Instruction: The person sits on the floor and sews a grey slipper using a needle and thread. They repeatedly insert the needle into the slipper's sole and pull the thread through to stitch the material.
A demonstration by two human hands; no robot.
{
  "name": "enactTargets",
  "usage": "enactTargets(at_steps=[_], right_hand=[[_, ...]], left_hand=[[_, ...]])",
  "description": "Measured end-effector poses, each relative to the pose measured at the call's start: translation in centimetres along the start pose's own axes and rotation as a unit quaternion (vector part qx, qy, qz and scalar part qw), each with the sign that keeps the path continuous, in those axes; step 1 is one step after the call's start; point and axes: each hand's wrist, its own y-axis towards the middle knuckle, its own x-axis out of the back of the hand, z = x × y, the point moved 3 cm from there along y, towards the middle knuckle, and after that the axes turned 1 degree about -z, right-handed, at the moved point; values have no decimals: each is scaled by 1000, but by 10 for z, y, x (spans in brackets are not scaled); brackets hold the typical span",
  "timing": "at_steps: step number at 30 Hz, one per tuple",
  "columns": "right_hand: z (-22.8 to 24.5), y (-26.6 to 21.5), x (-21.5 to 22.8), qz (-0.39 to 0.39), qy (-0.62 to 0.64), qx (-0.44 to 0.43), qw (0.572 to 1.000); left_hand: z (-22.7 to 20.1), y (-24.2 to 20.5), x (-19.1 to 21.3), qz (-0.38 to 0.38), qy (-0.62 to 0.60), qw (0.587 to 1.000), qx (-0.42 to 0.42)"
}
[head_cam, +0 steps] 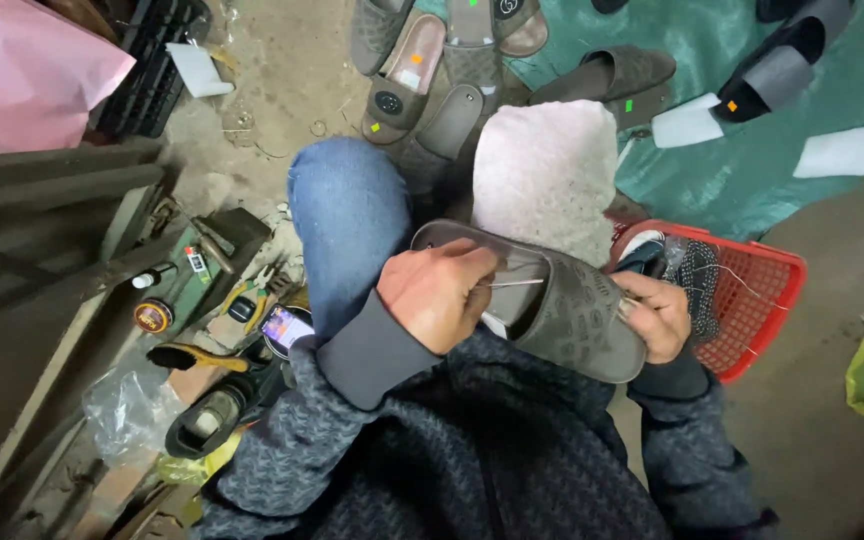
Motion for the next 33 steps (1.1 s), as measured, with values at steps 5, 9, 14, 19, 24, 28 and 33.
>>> enactTargets(at_steps=[5, 9, 14, 19, 24, 28, 33], right_hand=[[-20, -7, 0, -20, 48, -1, 999], [-52, -10, 10, -31, 38, 5, 999], [-49, -15, 6, -32, 1, 4, 999], [1, -28, -16, -46, -56, 42, 997], [100, -39, -60, -49, -221, 40, 973], [83, -49, -78, -76, -236, 88, 965], [-5, -51, -52, -39, -121, -57, 990]], left_hand=[[-2, 0, -16, 30, 10, 999, 25], [-3, 4, -26, 36, -3, 998, 58], [8, 1, -36, 41, -26, 997, 61], [3, -7, -18, 15, -147, 986, 75], [-14, -6, 22, -69, -122, 990, 1], [-9, -14, 36, -91, -85, 991, -42], [21, -31, 24, -22, -196, 980, 33]])
